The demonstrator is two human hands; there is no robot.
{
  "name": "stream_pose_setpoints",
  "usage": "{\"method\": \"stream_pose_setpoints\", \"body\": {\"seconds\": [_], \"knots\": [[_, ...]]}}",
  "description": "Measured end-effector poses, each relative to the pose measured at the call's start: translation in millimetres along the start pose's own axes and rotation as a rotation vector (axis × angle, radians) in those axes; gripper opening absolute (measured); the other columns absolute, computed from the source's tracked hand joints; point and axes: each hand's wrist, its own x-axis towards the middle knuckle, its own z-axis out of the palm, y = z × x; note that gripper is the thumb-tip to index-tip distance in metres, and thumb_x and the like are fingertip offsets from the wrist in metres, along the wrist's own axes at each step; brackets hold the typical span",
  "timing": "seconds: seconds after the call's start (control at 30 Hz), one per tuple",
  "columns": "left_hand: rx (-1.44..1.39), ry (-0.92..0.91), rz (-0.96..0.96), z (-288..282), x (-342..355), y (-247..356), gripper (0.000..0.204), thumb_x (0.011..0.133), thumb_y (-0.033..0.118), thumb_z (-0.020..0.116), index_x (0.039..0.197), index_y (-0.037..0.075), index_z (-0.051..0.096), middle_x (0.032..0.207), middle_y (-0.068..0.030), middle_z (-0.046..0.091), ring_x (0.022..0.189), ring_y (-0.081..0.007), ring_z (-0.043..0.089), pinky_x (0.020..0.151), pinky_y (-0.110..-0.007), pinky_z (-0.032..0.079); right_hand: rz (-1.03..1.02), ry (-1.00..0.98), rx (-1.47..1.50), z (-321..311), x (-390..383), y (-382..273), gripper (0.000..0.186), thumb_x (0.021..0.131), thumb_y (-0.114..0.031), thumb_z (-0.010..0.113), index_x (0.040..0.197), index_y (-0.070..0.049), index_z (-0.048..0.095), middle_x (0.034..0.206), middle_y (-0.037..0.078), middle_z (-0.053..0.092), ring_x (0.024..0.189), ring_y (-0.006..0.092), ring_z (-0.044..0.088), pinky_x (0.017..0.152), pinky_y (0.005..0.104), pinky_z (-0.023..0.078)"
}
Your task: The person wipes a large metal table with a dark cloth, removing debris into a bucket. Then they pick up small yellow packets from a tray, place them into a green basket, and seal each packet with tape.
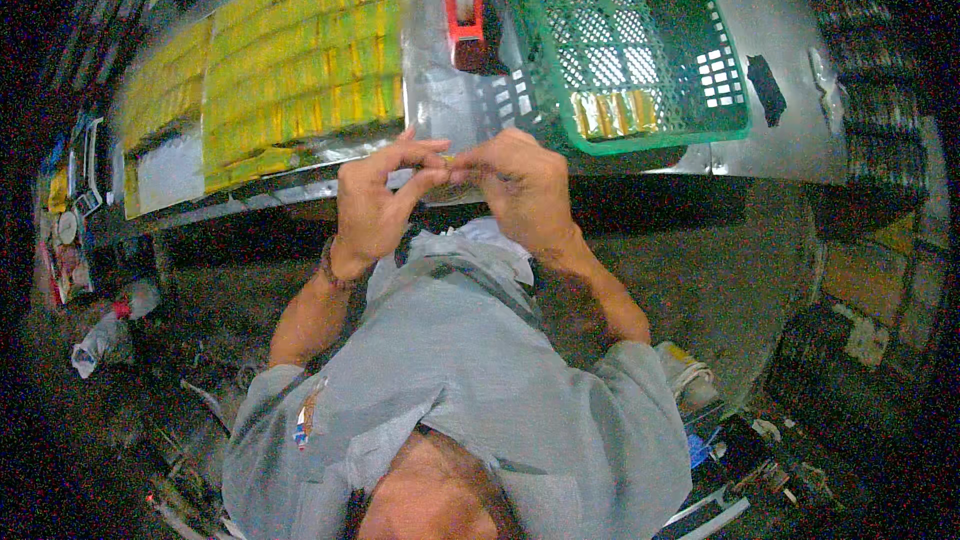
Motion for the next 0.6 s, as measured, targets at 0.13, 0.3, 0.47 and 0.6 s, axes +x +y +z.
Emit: {"method": "stream_pose_setpoints", "body": {"seconds": [0.13,0.3,0.47,0.6], "knots": [[-0.365,-0.035,-0.231,46,50,17,0.017,0.082,0.001,0.073,0.099,-0.002,0.068,0.092,-0.0106,0.074,0.085,-0.0161,0.072,0.085,-0.032,0.055,0.045,0.117,0.007,-48,0,20,0.027,0.073,0.008,0.076,0.097,-0.004,0.076,0.084,0.003,0.070,0.075,0.0132,0.062,0.069,0.0256,0.048],[-0.557,-0.131,-0.344,87,89,31,0.028,0.084,0.003,0.075,0.108,-0.006,0.064,0.094,-0.0122,0.071,0.085,-0.0115,0.070,0.071,-0.024,0.055,-0.065,0.206,-0.250,-93,-1,39,0.043,0.067,0.004,0.082,0.106,-0.012,0.077,0.083,0.003,0.067,0.075,0.0143,0.061,0.067,0.0263,0.048],[-0.087,-0.072,0.031,119,99,15,0.030,0.073,0.010,0.083,0.101,0.004,0.072,0.098,-0.0087,0.070,0.093,-0.0209,0.069,0.085,-0.034,0.055,-0.218,0.372,-0.323,-105,-3,82,0.033,0.067,0.005,0.080,0.096,-0.010,0.078,0.082,0.004,0.064,0.078,0.0183,0.060,0.068,0.0286,0.049],[0.156,-0.036,0.306,142,82,-13,0.030,0.064,0.011,0.084,0.094,0.012,0.076,0.099,-0.0090,0.063,0.104,-0.0290,0.063,0.102,-0.044,0.047,-0.147,0.359,-0.377,-101,-21,104,0.025,0.065,0.001,0.084,0.088,-0.008,0.076,0.087,0.003,0.059,0.079,0.0163,0.059,0.067,0.0279,0.048]]}}
